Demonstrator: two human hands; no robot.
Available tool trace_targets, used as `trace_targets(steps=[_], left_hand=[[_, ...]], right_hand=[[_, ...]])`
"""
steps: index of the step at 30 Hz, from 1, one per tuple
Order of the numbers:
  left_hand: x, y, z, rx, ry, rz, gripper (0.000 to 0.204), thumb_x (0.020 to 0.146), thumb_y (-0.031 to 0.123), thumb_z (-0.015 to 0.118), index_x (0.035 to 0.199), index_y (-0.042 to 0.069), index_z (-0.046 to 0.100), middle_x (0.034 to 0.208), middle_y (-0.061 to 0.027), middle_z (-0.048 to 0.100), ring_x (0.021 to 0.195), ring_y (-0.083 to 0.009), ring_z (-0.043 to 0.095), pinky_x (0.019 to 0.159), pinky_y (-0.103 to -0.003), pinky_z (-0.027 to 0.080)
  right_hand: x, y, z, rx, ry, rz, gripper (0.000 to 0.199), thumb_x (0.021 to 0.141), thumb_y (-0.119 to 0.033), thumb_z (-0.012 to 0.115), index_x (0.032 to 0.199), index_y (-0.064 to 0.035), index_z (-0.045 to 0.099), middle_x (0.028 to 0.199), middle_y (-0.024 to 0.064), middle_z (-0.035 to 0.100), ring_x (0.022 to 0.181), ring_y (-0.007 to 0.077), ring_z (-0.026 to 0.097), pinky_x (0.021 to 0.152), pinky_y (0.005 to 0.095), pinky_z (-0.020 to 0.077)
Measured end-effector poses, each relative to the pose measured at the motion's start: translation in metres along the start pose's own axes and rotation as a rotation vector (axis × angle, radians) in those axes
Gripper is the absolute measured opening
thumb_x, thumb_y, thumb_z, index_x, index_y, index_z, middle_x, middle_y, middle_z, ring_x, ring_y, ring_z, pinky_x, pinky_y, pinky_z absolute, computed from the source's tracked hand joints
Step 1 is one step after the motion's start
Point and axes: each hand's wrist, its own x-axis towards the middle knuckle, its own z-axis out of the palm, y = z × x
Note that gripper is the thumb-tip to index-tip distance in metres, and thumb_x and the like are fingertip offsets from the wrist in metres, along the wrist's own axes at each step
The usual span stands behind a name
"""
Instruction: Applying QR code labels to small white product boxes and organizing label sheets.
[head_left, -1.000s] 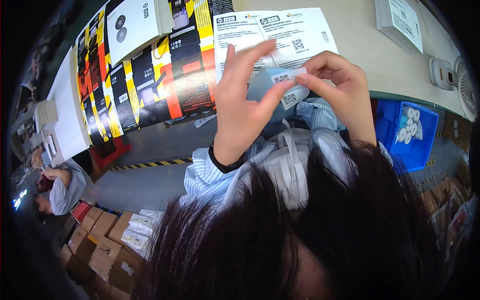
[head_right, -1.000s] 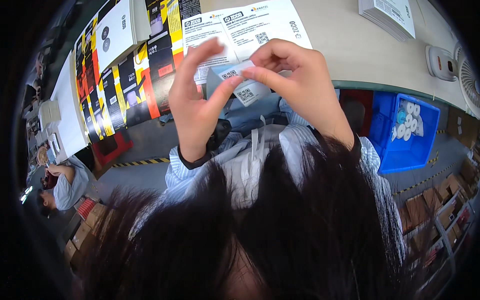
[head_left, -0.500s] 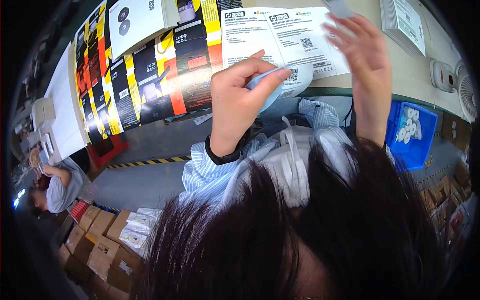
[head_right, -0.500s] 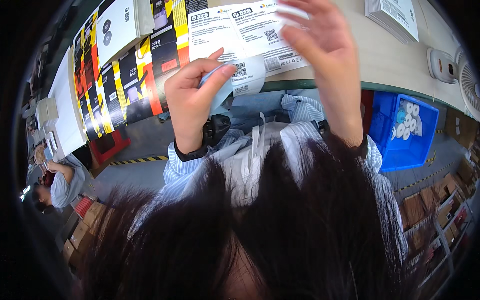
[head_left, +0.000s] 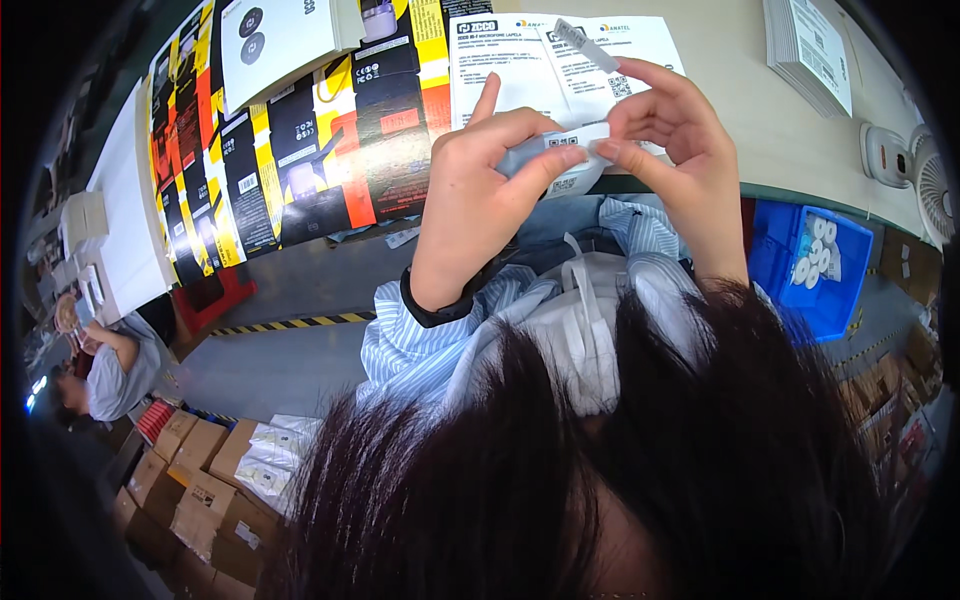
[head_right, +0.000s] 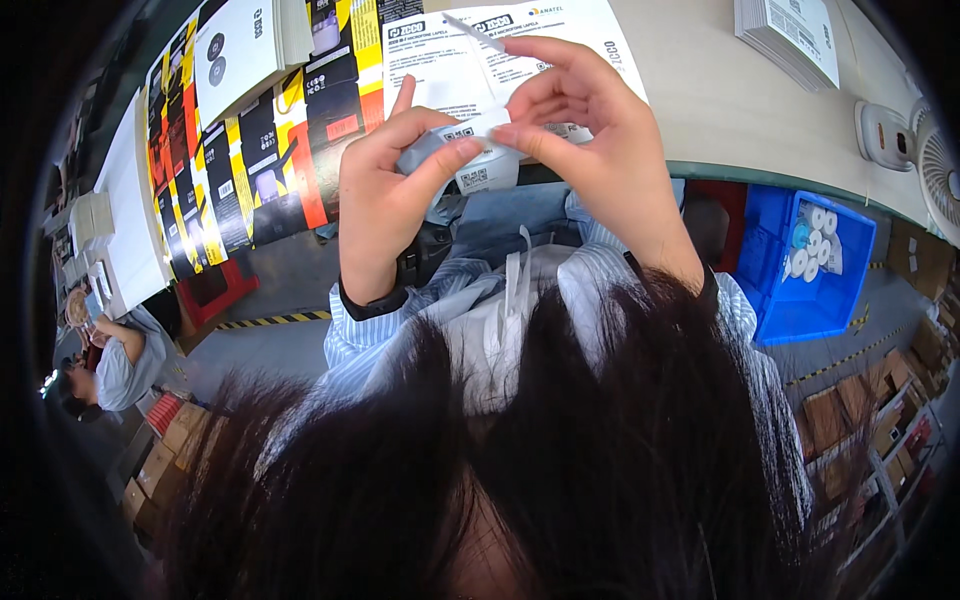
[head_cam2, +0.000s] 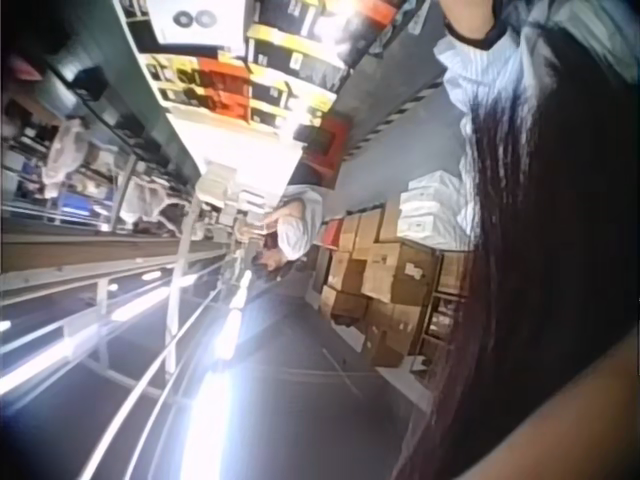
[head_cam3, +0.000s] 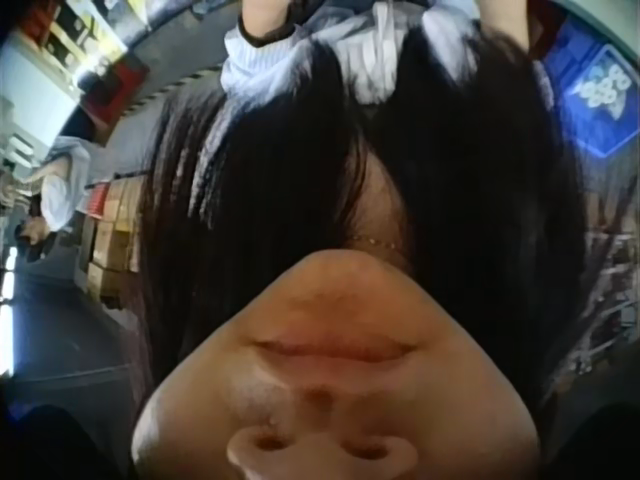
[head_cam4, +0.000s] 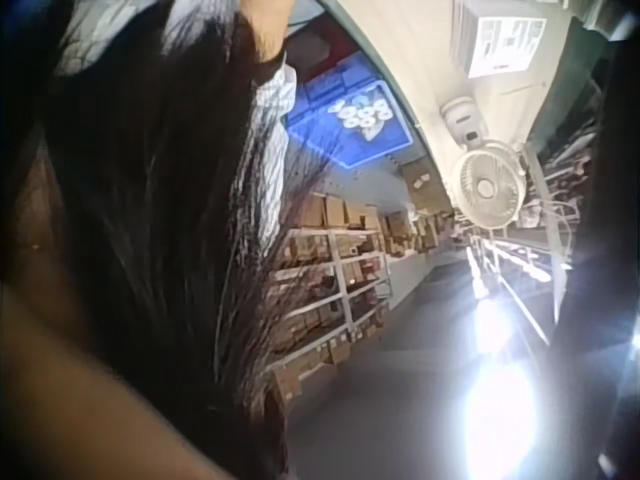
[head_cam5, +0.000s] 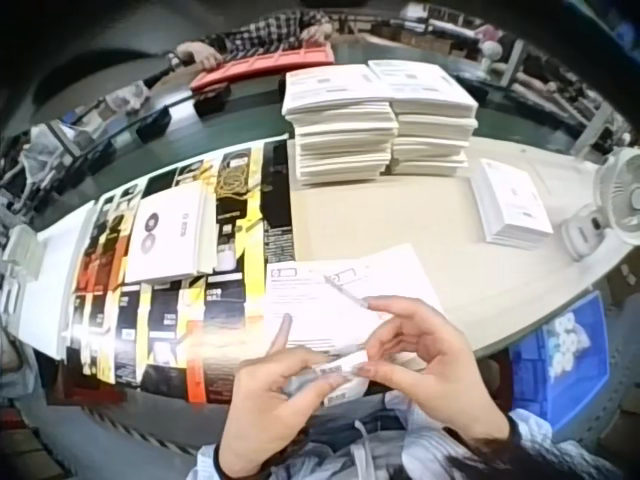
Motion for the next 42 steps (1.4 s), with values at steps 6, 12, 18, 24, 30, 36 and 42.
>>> trace_targets(steps=[6,12,18,24,30,36,42], left_hand=[[0.000,0.004,0.000,-0.032,0.027,-0.059,0.013,0.073,0.013,0.068,0.074,0.000,0.064,0.059,-0.0061,0.060,0.049,-0.0117,0.052,0.108,-0.043,0.023],[-0.007,0.002,-0.018,-0.165,-0.027,-0.154,0.010,0.072,0.012,0.069,0.072,0.003,0.066,0.060,-0.0032,0.062,0.053,-0.0076,0.053,0.107,-0.043,0.023],[-0.010,-0.003,-0.026,-0.208,-0.039,-0.172,0.008,0.072,0.011,0.068,0.071,0.003,0.066,0.061,-0.0032,0.064,0.058,-0.0070,0.056,0.107,-0.044,0.023],[-0.014,-0.020,-0.019,-0.164,-0.079,-0.121,0.006,0.071,0.008,0.067,0.070,0.002,0.066,0.057,-0.0045,0.061,0.052,-0.0086,0.055,0.106,-0.044,0.026],[-0.013,-0.026,-0.015,-0.062,-0.091,-0.085,0.005,0.070,0.007,0.067,0.069,0.002,0.065,0.056,-0.0069,0.061,0.050,-0.0150,0.057,0.105,-0.043,0.029],[-0.013,-0.023,-0.012,-0.009,-0.058,-0.045,0.009,0.069,0.008,0.069,0.067,0.001,0.063,0.062,-0.0080,0.064,0.053,-0.0233,0.059,0.104,-0.043,0.030],[-0.013,-0.023,-0.013,-0.020,-0.065,-0.051,0.009,0.068,0.008,0.069,0.066,0.001,0.063,0.063,-0.0080,0.064,0.055,-0.0244,0.059,0.104,-0.043,0.030]], right_hand=[[-0.001,-0.005,-0.001,0.190,-0.015,0.083,0.045,0.073,0.003,0.066,0.115,-0.0018,0.050,0.077,0.0057,0.061,0.073,0.0091,0.059,0.071,0.0200,0.0456],[0.007,-0.029,0.001,0.131,0.010,0.031,0.055,0.072,0.008,0.065,0.121,0.0018,0.042,0.076,0.0069,0.058,0.074,0.0118,0.057,0.071,0.0229,0.0455],[0.022,-0.020,-0.008,0.209,0.229,-0.030,0.053,0.074,0.006,0.062,0.122,0.0056,0.039,0.077,0.0069,0.058,0.075,0.0128,0.057,0.072,0.0229,0.0429],[0.039,0.009,0.009,0.171,0.145,0.084,0.054,0.074,0.005,0.062,0.123,0.0058,0.039,0.078,0.0068,0.060,0.072,0.0099,0.057,0.066,0.0210,0.0430],[0.047,0.033,0.024,0.087,0.151,0.198,0.053,0.073,0.002,0.066,0.121,0.0009,0.044,0.073,0.0035,0.061,0.063,0.0074,0.057,0.057,0.0180,0.0427],[0.047,0.033,0.032,0.010,0.211,0.171,0.051,0.072,0.001,0.067,0.118,-0.0002,0.046,0.071,0.0030,0.061,0.060,0.0068,0.056,0.055,0.0178,0.0422],[0.045,0.029,0.037,-0.027,0.234,0.178,0.051,0.072,0.001,0.066,0.118,-0.0012,0.045,0.071,0.0035,0.061,0.060,0.0071,0.056,0.055,0.0182,0.0419]])
